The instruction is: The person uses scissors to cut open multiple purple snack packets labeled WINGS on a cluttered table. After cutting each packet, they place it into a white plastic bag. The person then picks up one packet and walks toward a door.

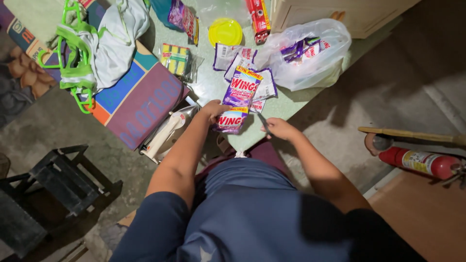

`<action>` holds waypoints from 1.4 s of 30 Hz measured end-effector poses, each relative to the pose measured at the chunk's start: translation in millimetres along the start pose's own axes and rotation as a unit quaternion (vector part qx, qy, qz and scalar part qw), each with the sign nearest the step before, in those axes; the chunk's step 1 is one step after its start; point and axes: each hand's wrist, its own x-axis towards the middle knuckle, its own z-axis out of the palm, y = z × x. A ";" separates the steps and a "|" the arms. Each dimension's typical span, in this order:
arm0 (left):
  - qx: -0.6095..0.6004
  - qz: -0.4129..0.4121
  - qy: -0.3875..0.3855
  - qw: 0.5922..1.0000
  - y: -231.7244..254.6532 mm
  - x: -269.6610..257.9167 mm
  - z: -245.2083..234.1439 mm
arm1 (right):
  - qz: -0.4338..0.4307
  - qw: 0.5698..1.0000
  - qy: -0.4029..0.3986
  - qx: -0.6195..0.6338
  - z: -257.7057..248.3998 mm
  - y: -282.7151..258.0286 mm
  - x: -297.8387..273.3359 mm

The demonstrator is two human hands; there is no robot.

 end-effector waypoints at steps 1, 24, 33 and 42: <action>-0.006 0.010 0.001 1.000 -4.5 3.4 -3.4 | -0.002 1.000 0.009 -0.001 -3.0 16.0 -0.3; 0.114 0.299 -0.104 0.942 72.9 72.0 41.9 | -0.098 0.877 0.366 -0.296 60.3 -19.0 2.2; 0.325 0.474 0.252 0.779 59.3 70.4 53.5 | 0.083 0.846 0.322 0.417 31.6 -3.1 85.9; 0.276 0.292 0.116 0.908 17.8 70.8 37.3 | 0.078 0.861 0.166 0.475 50.7 -23.9 105.7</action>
